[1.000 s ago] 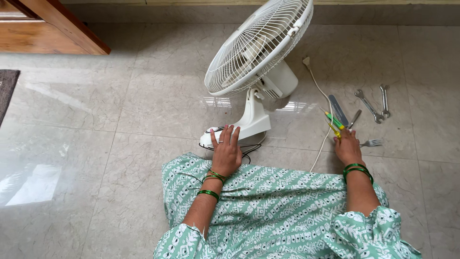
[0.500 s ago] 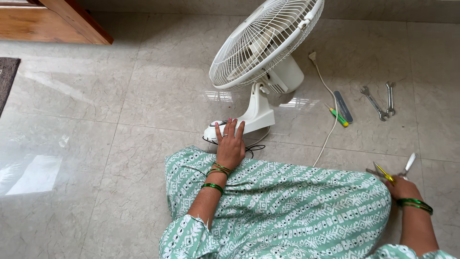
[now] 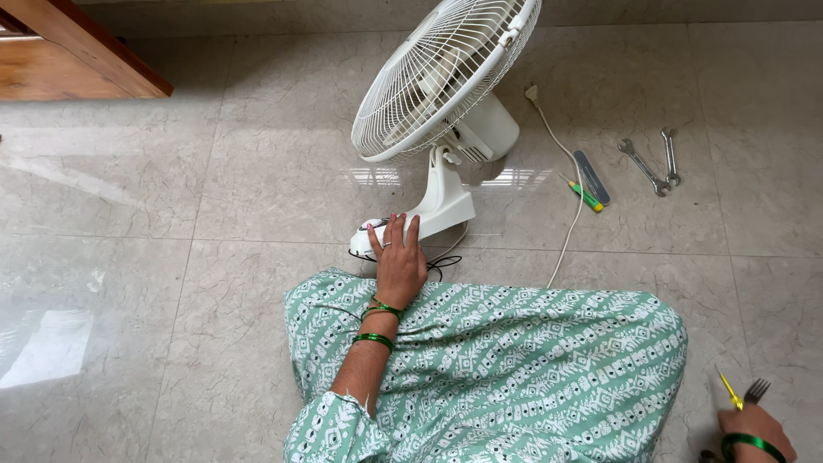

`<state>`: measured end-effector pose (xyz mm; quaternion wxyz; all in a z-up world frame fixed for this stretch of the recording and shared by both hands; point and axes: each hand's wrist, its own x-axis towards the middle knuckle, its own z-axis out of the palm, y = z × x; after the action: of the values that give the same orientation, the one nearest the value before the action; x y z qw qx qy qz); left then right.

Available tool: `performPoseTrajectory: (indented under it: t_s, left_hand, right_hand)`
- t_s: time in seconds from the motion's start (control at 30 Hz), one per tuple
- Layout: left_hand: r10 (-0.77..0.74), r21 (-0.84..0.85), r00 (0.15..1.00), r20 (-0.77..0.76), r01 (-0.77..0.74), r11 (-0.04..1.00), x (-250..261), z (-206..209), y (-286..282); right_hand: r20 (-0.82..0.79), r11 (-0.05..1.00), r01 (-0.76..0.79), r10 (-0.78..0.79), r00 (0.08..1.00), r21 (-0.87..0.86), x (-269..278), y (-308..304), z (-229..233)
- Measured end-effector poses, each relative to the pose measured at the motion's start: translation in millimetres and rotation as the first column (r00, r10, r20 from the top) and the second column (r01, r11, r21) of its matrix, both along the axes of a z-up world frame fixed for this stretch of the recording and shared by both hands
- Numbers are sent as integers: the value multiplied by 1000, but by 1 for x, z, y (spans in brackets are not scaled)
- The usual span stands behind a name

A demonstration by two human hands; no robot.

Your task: The person sits on the floor and uses a yellow screwdriver to loosen a screw on the front grill of a white electric fan. They repeatedly turn the screwdriver and adjust their grip while working on the same fastener.

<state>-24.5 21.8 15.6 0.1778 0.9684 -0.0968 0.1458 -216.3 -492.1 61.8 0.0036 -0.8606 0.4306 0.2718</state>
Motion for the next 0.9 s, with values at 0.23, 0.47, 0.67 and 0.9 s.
performPoseTrajectory:
  t_s: [0.23,0.47,0.67,0.9]
  left_hand:
    - [10,56,1000,14,-10,998,2,-5,1]
    - [-3,108,1000,-2,3,994,2,-8,3]
    - [21,179,1000,15,-23,984,3,-14,2]
    - [59,199,998,28,-64,978,12,-29,4]
  right_hand:
    - [772,985,-165,136,621,-41,127,11,-55]
    - [578,929,-277,88,811,247,268,113,-112]
    - [603,667,-198,-454,657,718,281,155,-115]
    - [272,-59,-751,-911,310,658,226,104,-37]
